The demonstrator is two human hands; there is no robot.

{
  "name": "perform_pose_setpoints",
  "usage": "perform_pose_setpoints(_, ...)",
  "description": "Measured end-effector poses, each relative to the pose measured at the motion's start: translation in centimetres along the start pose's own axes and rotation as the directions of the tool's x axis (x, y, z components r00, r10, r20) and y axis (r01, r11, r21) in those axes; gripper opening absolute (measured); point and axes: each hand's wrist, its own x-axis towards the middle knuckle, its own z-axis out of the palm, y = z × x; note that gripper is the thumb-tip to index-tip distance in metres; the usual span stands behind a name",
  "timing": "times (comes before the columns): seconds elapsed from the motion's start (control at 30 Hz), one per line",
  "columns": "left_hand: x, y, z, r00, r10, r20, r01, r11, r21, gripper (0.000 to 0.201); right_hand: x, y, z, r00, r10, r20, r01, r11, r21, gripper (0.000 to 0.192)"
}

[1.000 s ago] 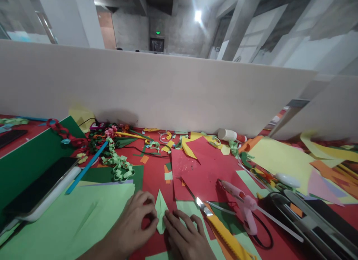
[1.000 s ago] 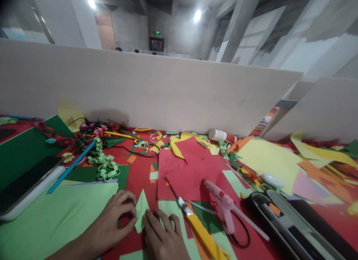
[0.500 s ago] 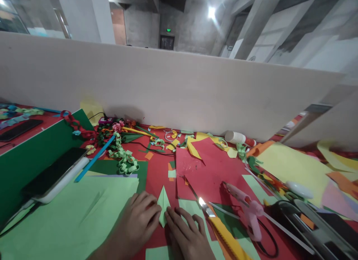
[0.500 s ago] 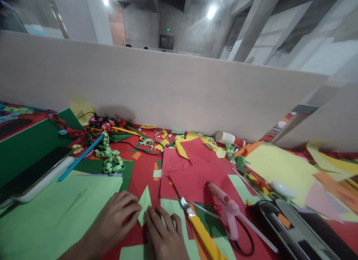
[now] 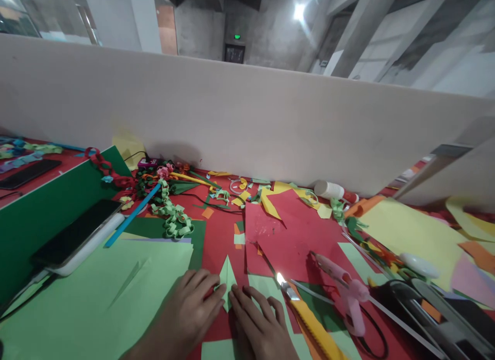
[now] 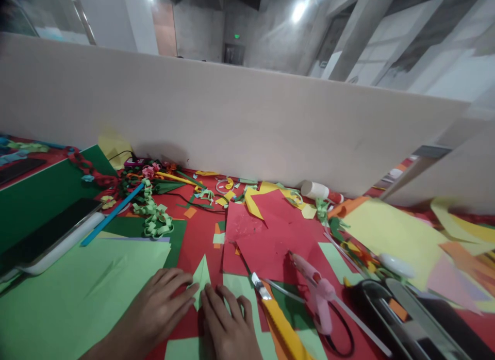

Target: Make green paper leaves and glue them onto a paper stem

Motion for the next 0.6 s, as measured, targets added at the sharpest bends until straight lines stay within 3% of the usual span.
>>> perform_pose_setpoints(0.1,-0.4,0.1,0.1,0.999,0.013,-0.032,-0.013,1.0,0.024,0.032,0.1,-0.1,-0.1,1.0,0.016,-0.013,-0.016,1.0,0.014,0.039)
perform_pose_setpoints(0.23,-1.1,-0.1,0.5,0.992,0.117,-0.054,-0.116,0.993,0.026,0.032,0.0,-0.1,-0.3,1.0,-0.001,0.004,0.001,1.0,0.027,0.038)
perform_pose_setpoints(0.43,-2.0,-0.3,1.0,0.974,0.226,-0.031,-0.223,0.972,0.078,0.034,0.1,0.1,-0.4,1.0,-0.01,-0.007,0.011,1.0,0.021,0.045)
perform_pose_setpoints(0.6,-2.4,-0.1,0.0,0.965,0.262,0.01,-0.26,0.95,0.174,0.038,0.3,0.0,-0.3,1.0,0.02,-0.021,-0.02,1.0,0.004,0.042)
